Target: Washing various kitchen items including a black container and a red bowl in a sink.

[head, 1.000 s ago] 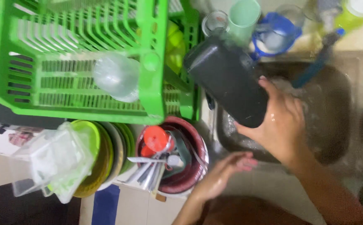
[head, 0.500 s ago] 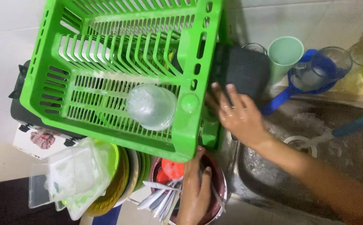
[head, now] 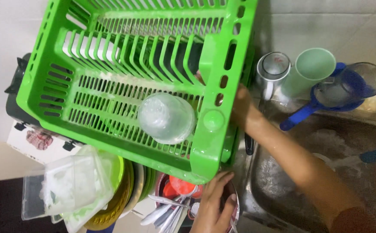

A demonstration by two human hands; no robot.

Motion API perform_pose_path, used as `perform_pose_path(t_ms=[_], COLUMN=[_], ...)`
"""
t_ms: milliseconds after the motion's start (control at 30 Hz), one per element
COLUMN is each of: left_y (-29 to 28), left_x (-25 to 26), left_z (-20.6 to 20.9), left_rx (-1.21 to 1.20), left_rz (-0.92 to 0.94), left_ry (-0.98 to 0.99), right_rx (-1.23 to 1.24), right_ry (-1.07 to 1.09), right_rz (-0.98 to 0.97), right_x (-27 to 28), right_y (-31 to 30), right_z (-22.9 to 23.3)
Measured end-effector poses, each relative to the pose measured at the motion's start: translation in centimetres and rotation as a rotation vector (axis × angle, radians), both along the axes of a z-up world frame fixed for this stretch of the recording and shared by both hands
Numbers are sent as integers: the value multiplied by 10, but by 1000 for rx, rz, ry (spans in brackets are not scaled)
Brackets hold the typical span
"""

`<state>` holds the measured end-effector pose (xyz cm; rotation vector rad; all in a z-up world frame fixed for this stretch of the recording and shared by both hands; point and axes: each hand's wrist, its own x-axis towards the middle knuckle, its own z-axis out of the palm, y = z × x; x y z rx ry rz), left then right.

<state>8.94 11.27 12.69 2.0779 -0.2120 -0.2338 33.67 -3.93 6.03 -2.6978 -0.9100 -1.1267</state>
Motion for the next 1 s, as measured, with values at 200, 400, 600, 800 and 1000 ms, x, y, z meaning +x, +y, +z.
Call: perform_pose_path(t_ms=[200,400,600,800,1000], left_y=[3,0,2,29,94], left_x=[-6,-11,-29,-68,-123], left_z=[3,22,48,64,51], left_rx=[-60,-126,-131,-168,-101], left_rz=[-12,3,-2,-29,89], left_ry=[54,46,34,-38,76], right_rx=[188,178,324,514,859], right_ry=[222,509,555,610,821], right_rz=[144,67,106,71,49], right_x=[-1,-16,-56,-150,-260], right_y=[-24,-25,-48,-55,-35], right_z=[18,61,54,54,-6])
